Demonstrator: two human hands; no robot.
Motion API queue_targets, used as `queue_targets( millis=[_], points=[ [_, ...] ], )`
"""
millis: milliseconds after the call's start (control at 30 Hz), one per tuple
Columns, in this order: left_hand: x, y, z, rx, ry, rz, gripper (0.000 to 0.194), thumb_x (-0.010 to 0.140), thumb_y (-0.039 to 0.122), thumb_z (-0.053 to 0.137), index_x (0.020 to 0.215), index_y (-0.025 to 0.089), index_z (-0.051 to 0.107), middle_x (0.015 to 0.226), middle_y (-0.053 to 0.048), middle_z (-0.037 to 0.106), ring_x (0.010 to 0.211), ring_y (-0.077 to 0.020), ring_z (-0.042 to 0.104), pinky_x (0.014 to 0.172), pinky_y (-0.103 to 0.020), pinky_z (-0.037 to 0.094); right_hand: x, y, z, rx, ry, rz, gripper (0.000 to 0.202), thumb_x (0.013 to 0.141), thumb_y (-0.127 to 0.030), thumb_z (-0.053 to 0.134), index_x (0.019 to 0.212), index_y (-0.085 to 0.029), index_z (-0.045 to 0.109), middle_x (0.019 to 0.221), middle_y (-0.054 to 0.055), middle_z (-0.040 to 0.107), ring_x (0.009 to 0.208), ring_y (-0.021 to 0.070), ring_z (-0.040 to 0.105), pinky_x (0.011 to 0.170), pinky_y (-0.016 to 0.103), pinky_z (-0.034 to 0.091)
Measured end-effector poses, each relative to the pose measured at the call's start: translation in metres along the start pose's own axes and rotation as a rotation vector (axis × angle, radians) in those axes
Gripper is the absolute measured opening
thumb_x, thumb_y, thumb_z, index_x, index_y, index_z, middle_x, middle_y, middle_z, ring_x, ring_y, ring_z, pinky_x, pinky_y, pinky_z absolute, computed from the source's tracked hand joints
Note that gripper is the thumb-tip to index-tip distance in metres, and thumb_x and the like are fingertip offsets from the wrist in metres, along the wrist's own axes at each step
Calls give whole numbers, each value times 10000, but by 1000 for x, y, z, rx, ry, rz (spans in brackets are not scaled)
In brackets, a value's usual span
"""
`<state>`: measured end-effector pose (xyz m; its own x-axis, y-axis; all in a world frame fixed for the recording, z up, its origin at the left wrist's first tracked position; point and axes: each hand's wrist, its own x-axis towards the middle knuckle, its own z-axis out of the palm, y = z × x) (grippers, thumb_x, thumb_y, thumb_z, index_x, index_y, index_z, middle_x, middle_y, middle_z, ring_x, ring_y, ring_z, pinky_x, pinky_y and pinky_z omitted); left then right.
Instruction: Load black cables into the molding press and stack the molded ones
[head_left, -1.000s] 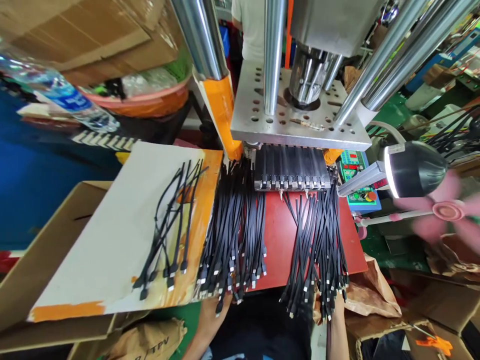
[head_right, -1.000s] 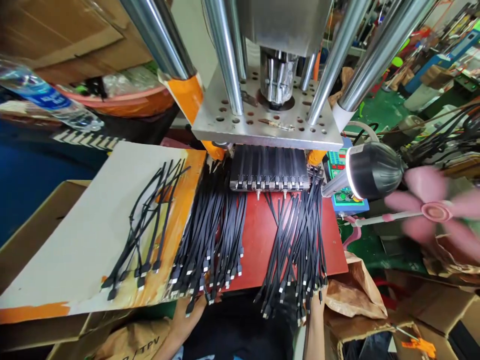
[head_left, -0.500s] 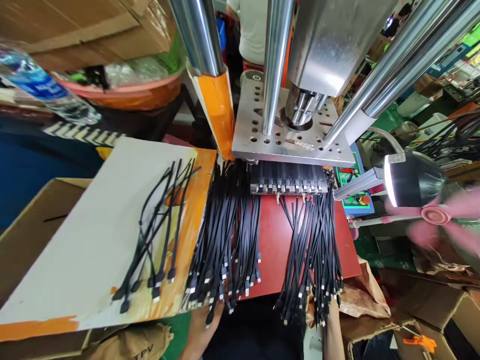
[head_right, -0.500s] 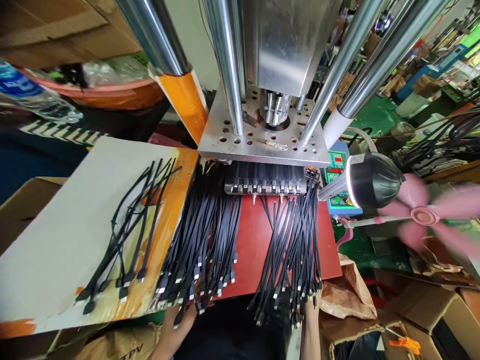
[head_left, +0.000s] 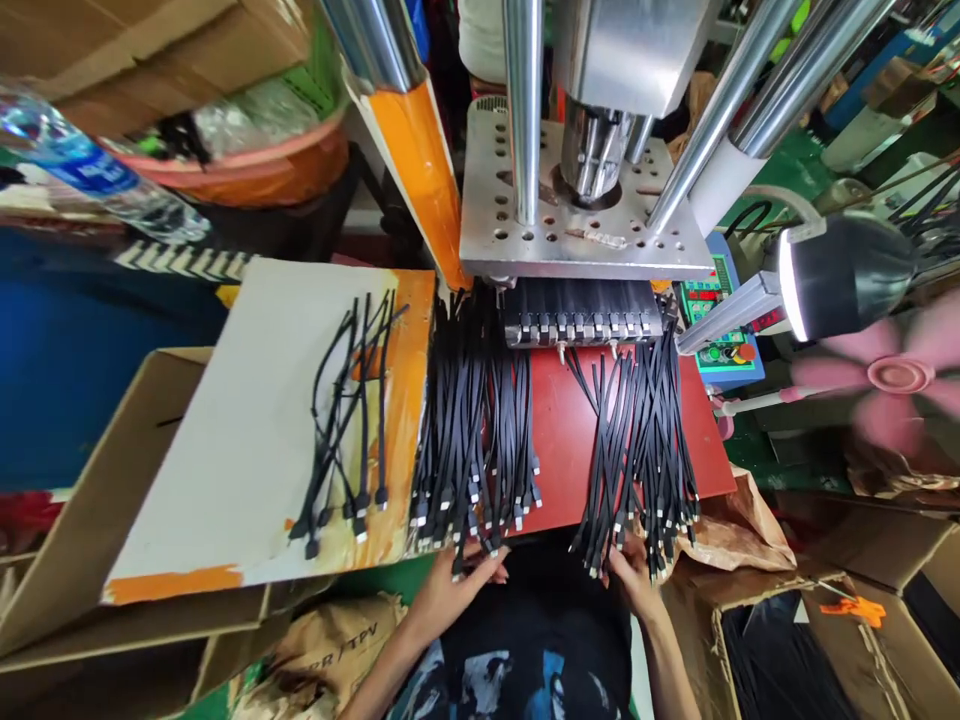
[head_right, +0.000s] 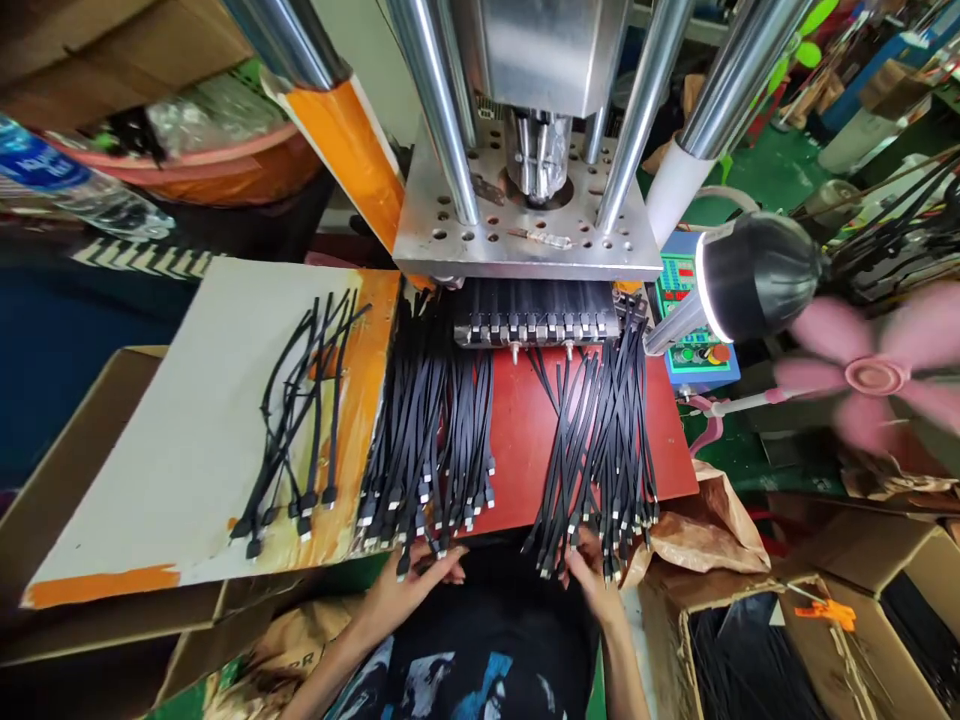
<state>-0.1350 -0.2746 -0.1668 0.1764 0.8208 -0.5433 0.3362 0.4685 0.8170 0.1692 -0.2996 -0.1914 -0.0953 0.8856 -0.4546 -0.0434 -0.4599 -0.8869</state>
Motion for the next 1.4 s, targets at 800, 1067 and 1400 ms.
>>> queue_targets(
  millis=[800,1067,1400],
  points=[
    [12,86,94,-51,-279,244,486,1091,571,383,787,213,507,690,18,573,639,-146,553,639,-269,431,-21,-33,62,280,195,-152,676,1075,-667,461,562,-227,452,436,-44,399,455,107,401,535,265,377],
    [9,55,73,-136,-339,152,552,1038,707,432,901,191,573,637,32,575,590,-149,588,649,-272,509,-64,-8,15,144,265,-18,634,926,-827,579,791,-208,597,547,-54,458,429,78,335,415,227,211],
    [15,47,63,-101,-349,124,503,1023,671,534,935,181,610,720,13,617,672,-150,619,695,-268,523,-36,-37,16,144,405,-68,643,952,-829,534,726,-229,493,613,-43,425,519,106,340,475,269,260]
  ],
)
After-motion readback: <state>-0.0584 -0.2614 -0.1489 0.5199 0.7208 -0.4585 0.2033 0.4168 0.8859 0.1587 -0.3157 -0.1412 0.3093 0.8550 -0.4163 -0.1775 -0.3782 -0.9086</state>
